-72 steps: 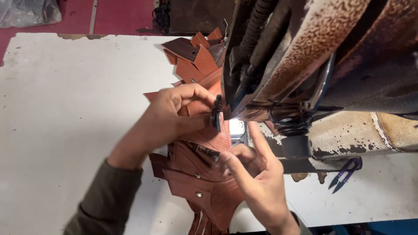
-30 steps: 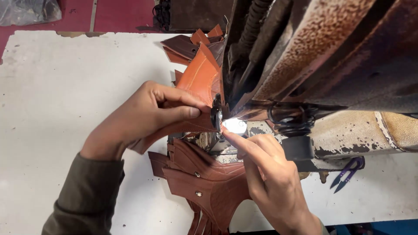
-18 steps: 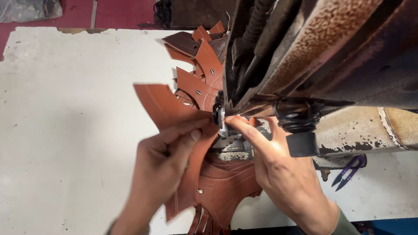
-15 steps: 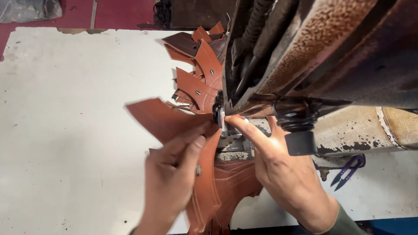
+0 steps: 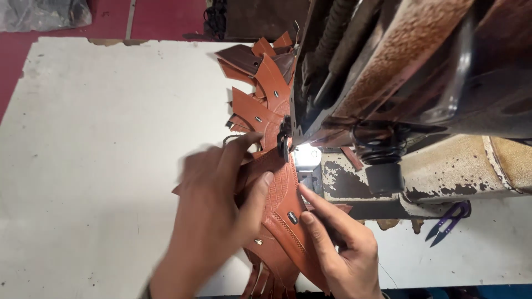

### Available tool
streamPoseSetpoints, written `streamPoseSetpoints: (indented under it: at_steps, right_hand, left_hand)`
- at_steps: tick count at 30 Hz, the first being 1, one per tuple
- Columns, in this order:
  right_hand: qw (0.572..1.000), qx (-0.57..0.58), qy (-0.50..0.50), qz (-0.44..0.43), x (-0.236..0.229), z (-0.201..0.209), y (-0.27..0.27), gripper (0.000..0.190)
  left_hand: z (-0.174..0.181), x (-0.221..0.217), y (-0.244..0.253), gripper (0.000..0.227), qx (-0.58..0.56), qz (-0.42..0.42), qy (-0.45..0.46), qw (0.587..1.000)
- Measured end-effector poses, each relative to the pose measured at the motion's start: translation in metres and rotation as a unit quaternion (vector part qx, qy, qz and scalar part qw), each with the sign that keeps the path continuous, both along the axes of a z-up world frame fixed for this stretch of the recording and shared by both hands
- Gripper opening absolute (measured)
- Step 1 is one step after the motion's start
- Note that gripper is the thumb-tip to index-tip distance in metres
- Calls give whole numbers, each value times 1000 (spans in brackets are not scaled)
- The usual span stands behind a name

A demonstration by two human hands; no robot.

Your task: Stitching together leather components for shoes using an industrial sewing machine.

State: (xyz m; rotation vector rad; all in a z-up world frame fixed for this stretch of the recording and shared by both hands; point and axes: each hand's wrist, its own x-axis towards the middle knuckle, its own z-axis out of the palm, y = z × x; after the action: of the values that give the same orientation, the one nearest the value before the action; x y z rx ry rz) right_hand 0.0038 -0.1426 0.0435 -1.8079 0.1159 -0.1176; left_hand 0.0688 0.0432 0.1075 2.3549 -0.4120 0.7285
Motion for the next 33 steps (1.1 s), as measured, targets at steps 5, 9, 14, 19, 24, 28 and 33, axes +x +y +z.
streamPoseSetpoints:
  at_steps: [5,9,14,19,24,28,33]
  right_hand:
    - [967,-189,-156,65,18,29,-13,64]
    - [967,-205,-139,65,34,35,-25,77]
    - [966,-210,-136,71,52,40,-32,72]
    - [943,-277,-167,84,72,51,-46,67]
    - [935,-336,-2,115,101,68,-57,62]
    - [955,-213,12,205,115,73,-61,40]
    - [940,-243,-44,237,117,56,-70,34]
  left_hand:
    - [16,27,-11,35,-205,-66,466,858]
    - [0,39,-20,31,-187,-75,360,911]
    - [-13,56,-29,25,-240,-111,303,916]
    - [-32,62,-37,23,-333,-142,299,883]
    - [-35,57,-51,15,-342,-58,261,901]
    - [-25,55,-56,15,-324,7,205,923]
    - [-24,60,-48,12,-280,31,225,933]
